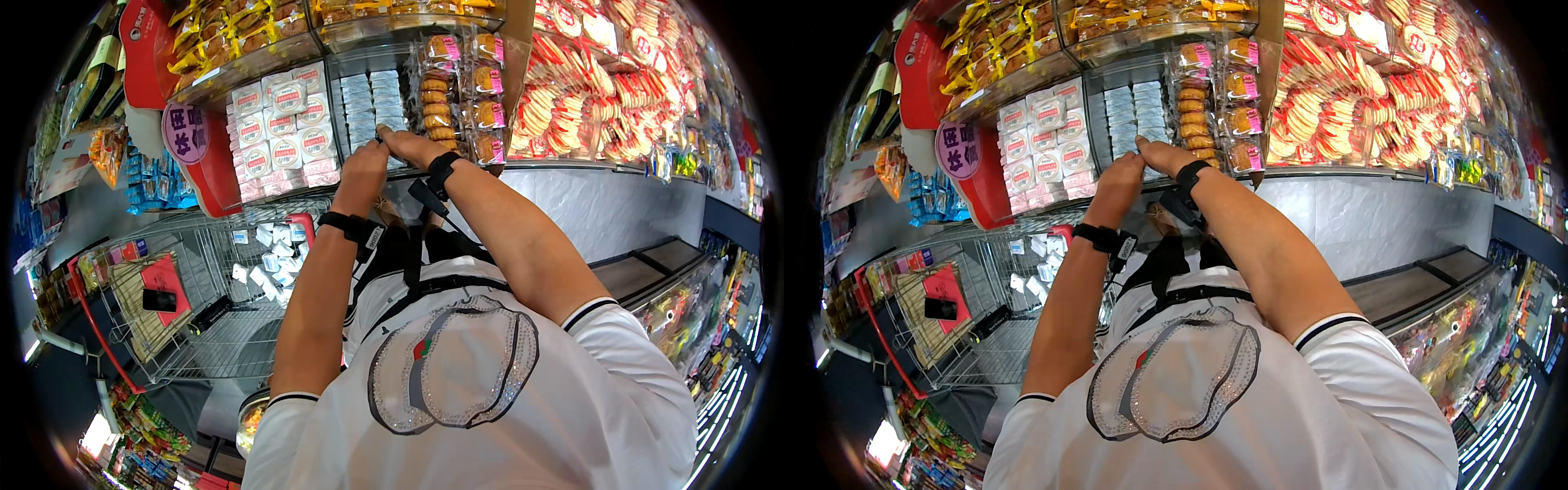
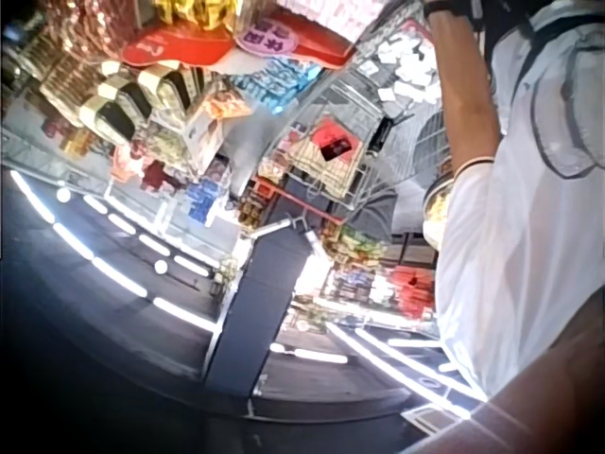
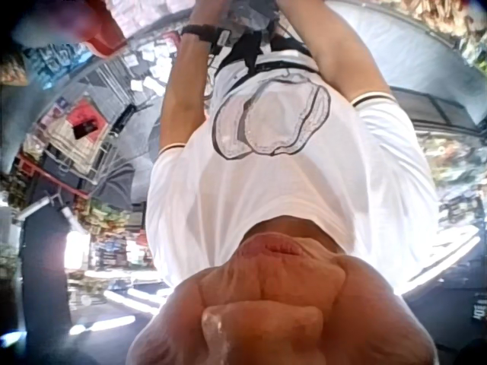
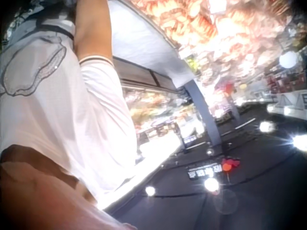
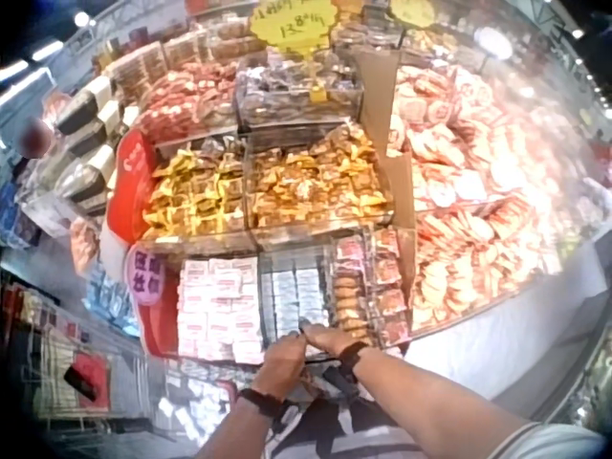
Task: The person repeatedly picks up small white packages from a shopping cart and places them onto a store shelf. They arrange the items in neat rows, filling gaps in the display. The person occasionally picks up items from the shelf to inspect them before placing them back.
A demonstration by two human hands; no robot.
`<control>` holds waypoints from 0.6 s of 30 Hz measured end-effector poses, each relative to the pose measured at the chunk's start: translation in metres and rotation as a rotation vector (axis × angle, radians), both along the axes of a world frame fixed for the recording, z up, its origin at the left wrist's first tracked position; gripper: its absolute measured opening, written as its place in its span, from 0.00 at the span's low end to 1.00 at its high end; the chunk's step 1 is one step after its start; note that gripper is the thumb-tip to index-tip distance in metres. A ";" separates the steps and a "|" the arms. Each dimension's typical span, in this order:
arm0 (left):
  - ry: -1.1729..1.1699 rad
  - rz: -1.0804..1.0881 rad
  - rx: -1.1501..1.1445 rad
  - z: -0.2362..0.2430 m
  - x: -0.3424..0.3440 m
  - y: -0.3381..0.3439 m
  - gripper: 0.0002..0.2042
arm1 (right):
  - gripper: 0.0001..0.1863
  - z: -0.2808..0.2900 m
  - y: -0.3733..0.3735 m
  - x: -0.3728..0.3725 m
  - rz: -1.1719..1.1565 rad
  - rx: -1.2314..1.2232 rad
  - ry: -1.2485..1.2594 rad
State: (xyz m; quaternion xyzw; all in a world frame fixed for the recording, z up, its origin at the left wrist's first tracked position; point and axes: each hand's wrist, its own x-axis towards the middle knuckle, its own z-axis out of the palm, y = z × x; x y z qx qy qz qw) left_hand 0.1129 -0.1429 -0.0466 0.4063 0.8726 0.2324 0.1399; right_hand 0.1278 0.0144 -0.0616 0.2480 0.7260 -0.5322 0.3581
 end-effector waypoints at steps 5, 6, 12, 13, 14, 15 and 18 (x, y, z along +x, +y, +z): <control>-0.068 -0.018 -0.081 -0.008 -0.009 0.004 0.07 | 0.41 0.007 -0.002 -0.001 0.031 0.031 0.018; -0.090 -0.018 -0.091 -0.009 -0.010 0.006 0.07 | 0.41 0.007 -0.002 -0.001 0.025 0.028 0.028; -0.180 -0.017 -0.111 -0.017 -0.012 0.012 0.08 | 0.41 0.001 0.000 0.002 0.016 0.036 0.134; -0.200 -0.017 -0.101 -0.020 -0.013 0.012 0.08 | 0.41 0.000 -0.001 0.002 -0.011 0.024 0.135; -0.220 -0.016 -0.091 -0.022 -0.015 0.011 0.08 | 0.41 -0.001 -0.002 0.002 -0.038 0.012 0.137; -0.236 -0.027 -0.060 -0.024 -0.016 0.010 0.08 | 0.41 -0.003 -0.003 0.002 -0.067 0.000 0.137; -0.272 -0.050 -0.008 -0.024 -0.017 0.009 0.09 | 0.41 -0.007 -0.004 0.002 -0.097 -0.010 0.107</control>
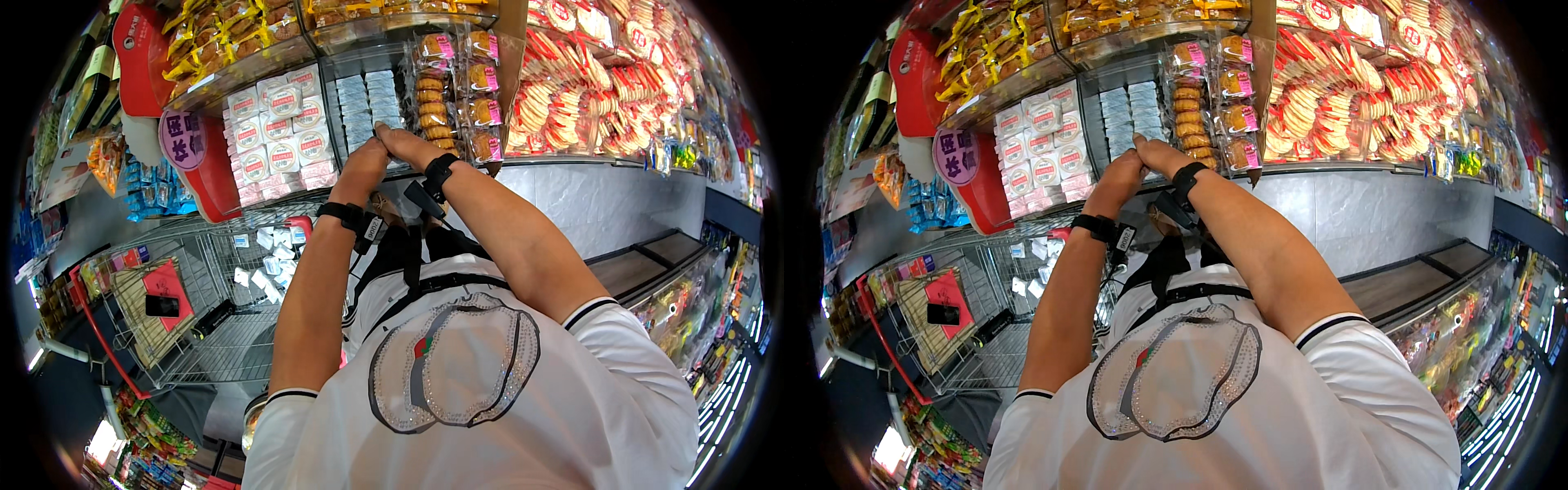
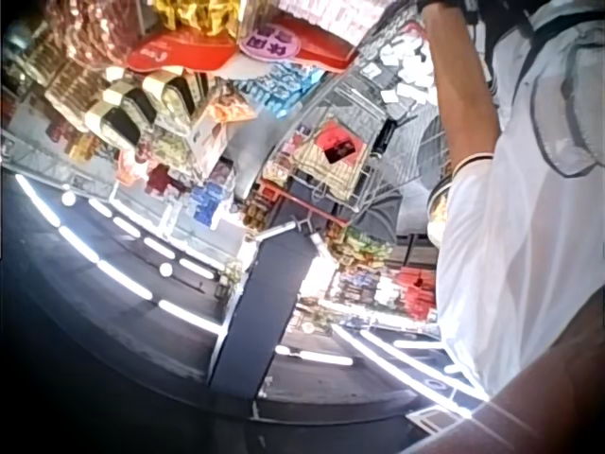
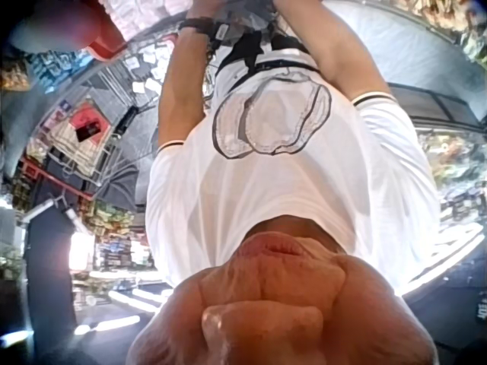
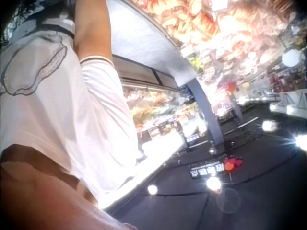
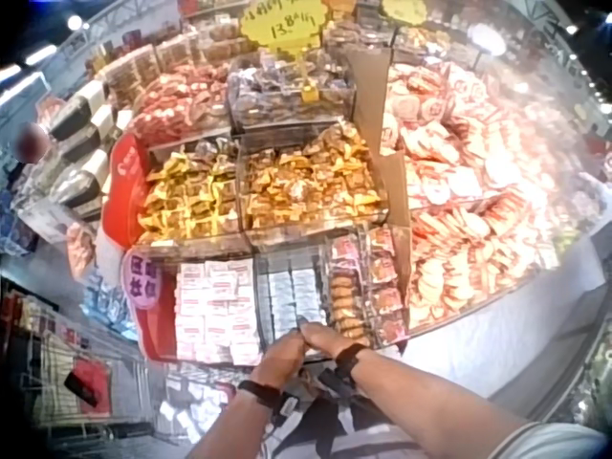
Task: The person repeatedly picks up small white packages from a shopping cart and places them onto a store shelf. They arrange the items in neat rows, filling gaps in the display. The person occasionally picks up items from the shelf to inspect them before placing them back.
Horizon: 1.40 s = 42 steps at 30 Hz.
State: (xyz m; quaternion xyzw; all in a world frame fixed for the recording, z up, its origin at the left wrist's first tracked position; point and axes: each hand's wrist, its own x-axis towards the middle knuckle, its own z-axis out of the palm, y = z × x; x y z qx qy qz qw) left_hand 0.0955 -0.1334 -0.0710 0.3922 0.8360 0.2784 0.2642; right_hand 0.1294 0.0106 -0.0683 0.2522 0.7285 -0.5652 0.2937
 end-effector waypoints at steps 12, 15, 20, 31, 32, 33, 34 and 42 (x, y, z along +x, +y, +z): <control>-0.023 -0.015 -0.098 0.000 -0.006 -0.003 0.10 | 0.44 -0.020 -0.001 0.004 0.040 0.087 0.109; -0.050 -0.029 -0.147 0.002 -0.005 -0.001 0.11 | 0.44 0.002 -0.001 0.008 0.129 0.131 0.168; -0.032 -0.015 -0.110 -0.001 -0.003 0.002 0.12 | 0.42 0.004 -0.003 0.002 0.078 0.064 0.037; -0.101 0.098 -0.392 -0.016 -0.003 0.027 0.19 | 0.30 -0.012 -0.004 0.021 0.115 0.308 0.495; -0.070 0.061 -0.382 -0.017 -0.004 0.027 0.19 | 0.29 -0.008 -0.004 0.025 0.075 0.285 0.467; -0.044 0.012 -0.344 -0.021 -0.007 0.023 0.19 | 0.27 0.004 -0.007 0.028 0.043 0.258 0.444; -0.017 -0.030 -0.309 -0.030 -0.012 0.016 0.19 | 0.27 0.020 -0.013 0.033 0.050 0.242 0.456; -0.025 0.014 -0.139 -0.009 -0.029 0.011 0.09 | 0.23 0.052 -0.026 0.078 0.146 0.540 0.687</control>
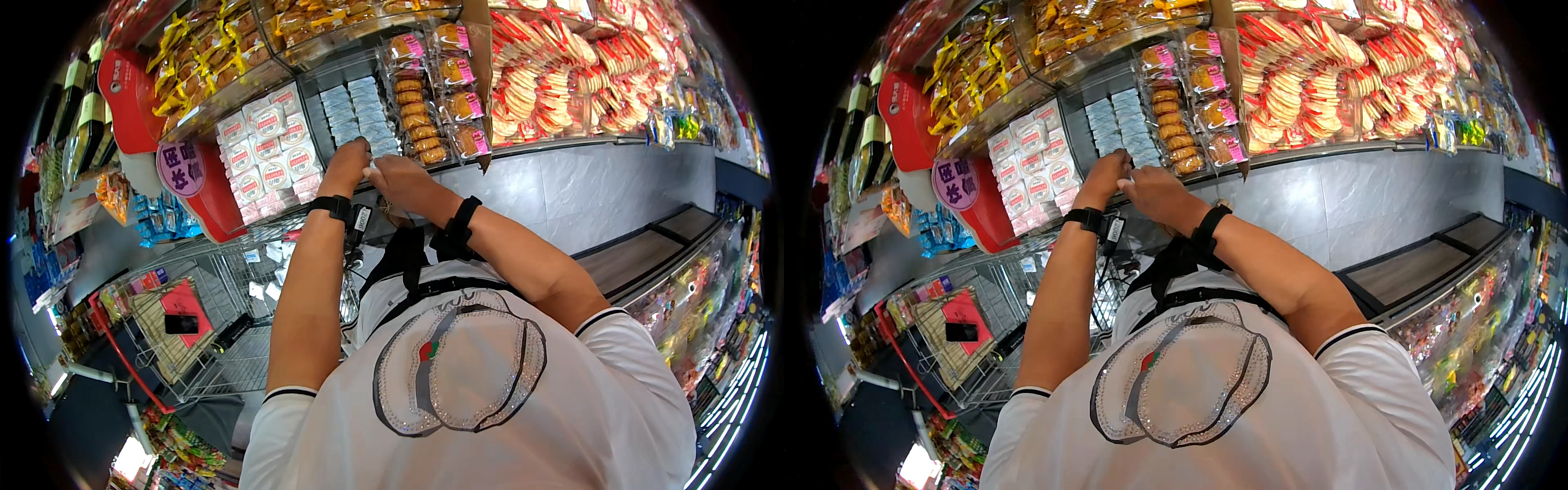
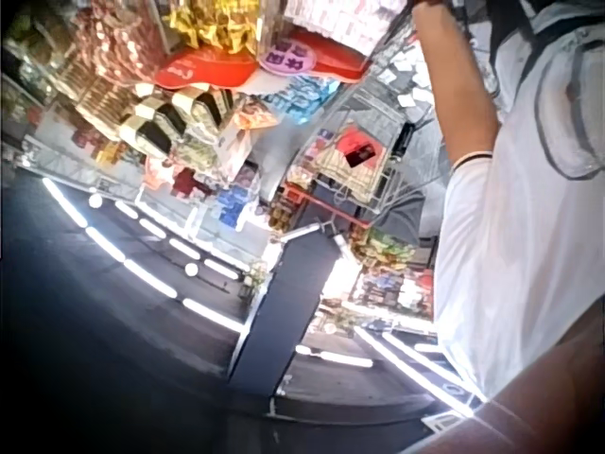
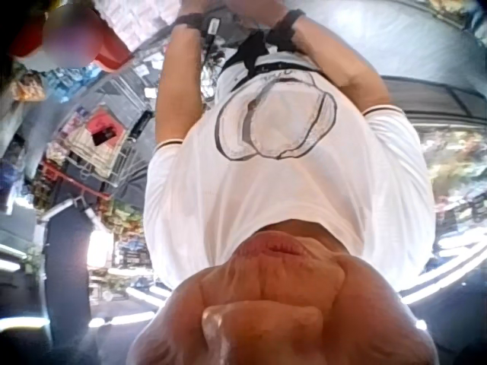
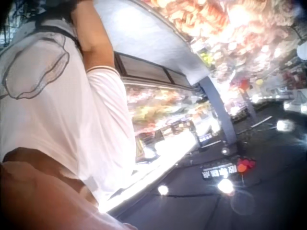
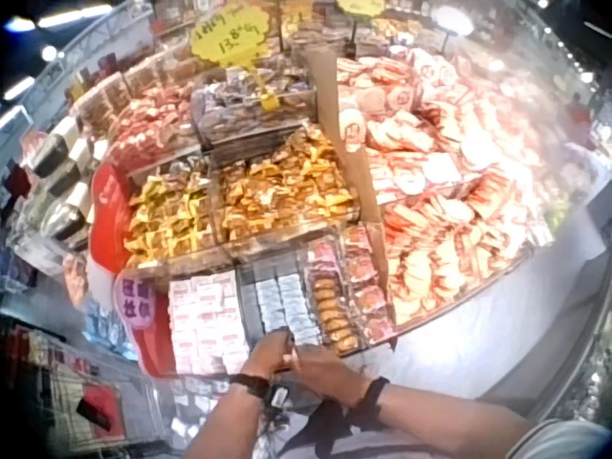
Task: The person repeatedly picks up small white packages from a shopping cart and places them onto a store shelf. They arrange the items in neat rows, filling gaps in the display. The person occasionally picks up items from the shelf to inspect them before placing them back.
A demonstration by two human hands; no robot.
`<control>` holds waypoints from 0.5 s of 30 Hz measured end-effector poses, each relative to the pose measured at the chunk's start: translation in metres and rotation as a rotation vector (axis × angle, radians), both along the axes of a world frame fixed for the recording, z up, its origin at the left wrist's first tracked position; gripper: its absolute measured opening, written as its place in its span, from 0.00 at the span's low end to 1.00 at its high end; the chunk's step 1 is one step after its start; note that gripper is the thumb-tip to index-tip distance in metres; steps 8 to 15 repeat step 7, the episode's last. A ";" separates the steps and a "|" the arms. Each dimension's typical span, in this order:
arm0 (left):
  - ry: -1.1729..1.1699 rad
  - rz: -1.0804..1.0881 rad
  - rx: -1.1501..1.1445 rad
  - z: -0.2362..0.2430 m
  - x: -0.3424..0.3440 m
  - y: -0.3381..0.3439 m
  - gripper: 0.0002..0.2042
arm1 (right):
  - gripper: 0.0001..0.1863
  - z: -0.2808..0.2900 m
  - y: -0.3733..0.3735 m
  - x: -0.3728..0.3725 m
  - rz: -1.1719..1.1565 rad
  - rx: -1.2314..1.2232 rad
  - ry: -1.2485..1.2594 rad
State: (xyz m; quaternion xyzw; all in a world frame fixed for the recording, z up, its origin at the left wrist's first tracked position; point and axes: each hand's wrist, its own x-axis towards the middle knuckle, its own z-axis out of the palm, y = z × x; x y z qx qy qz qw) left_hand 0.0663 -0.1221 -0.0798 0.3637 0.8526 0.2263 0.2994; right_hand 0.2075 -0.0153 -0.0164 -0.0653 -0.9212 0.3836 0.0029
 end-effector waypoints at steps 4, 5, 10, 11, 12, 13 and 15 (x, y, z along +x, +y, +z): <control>0.016 -0.059 0.037 0.011 0.001 0.012 0.06 | 0.22 -0.007 -0.011 0.010 0.058 0.096 -0.107; 0.022 -0.096 0.020 0.008 0.000 0.015 0.06 | 0.22 -0.004 -0.012 0.010 0.107 0.107 -0.158; 0.067 -0.183 -0.034 0.011 0.003 0.028 0.06 | 0.26 -0.022 -0.012 0.016 0.033 0.082 -0.056; 0.067 -0.183 -0.034 0.011 0.003 0.028 0.06 | 0.26 -0.022 -0.012 0.016 0.033 0.082 -0.056; 0.067 -0.183 -0.034 0.011 0.003 0.028 0.06 | 0.26 -0.022 -0.012 0.016 0.033 0.082 -0.056; 0.067 -0.183 -0.034 0.011 0.003 0.028 0.06 | 0.26 -0.022 -0.012 0.016 0.033 0.082 -0.056; 0.067 -0.183 -0.034 0.011 0.003 0.028 0.06 | 0.26 -0.022 -0.012 0.016 0.033 0.082 -0.056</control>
